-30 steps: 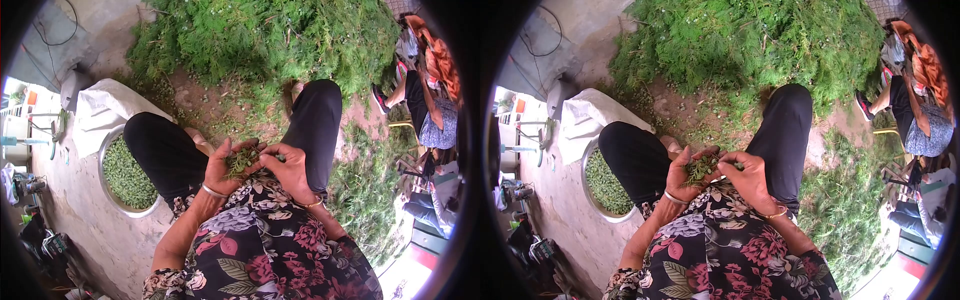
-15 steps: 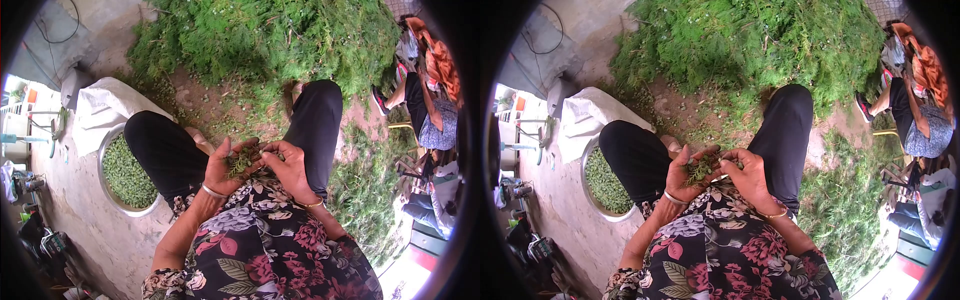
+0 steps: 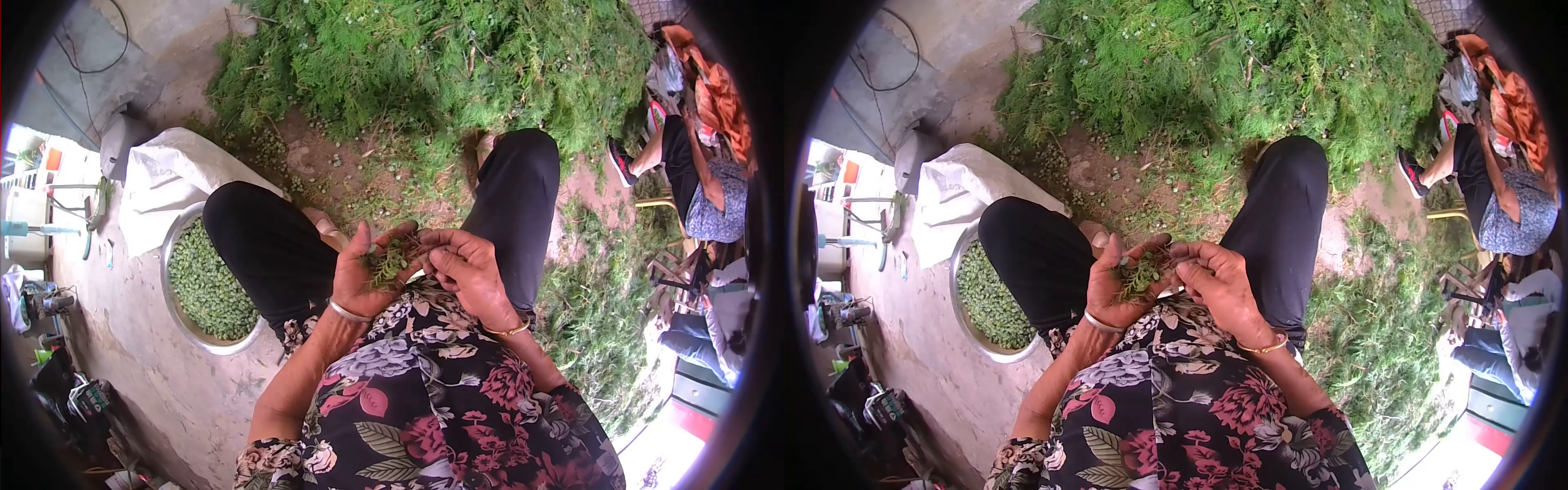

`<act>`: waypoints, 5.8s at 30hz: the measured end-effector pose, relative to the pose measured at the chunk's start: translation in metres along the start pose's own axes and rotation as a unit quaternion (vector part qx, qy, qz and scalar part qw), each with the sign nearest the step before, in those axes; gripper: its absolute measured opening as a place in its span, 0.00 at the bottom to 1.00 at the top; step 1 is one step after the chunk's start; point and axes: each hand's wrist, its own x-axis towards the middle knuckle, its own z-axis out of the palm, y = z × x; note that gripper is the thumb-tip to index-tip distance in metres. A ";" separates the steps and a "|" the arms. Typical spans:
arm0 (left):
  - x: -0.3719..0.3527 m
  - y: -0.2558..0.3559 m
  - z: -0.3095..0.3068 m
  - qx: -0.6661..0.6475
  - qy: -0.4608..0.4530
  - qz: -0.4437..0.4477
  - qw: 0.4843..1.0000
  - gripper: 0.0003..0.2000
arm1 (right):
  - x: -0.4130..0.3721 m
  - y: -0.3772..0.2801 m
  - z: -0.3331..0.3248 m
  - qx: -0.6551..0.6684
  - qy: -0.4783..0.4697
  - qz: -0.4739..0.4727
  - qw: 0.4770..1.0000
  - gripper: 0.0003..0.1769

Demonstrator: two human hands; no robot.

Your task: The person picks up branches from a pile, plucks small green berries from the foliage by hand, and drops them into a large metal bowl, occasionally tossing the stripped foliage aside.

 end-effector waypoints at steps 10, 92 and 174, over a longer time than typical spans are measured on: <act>-0.005 -0.008 0.006 0.309 0.092 0.026 0.946 0.15 | 0.000 -0.002 0.001 0.030 0.011 0.024 0.999 0.11; -0.010 0.016 -0.026 0.318 0.016 0.026 0.948 0.12 | 0.026 0.018 0.027 -0.468 0.031 -0.285 0.836 0.07; 0.005 0.009 -0.025 0.311 0.133 0.064 0.939 0.06 | 0.023 0.017 0.003 -0.151 0.114 -0.034 0.981 0.05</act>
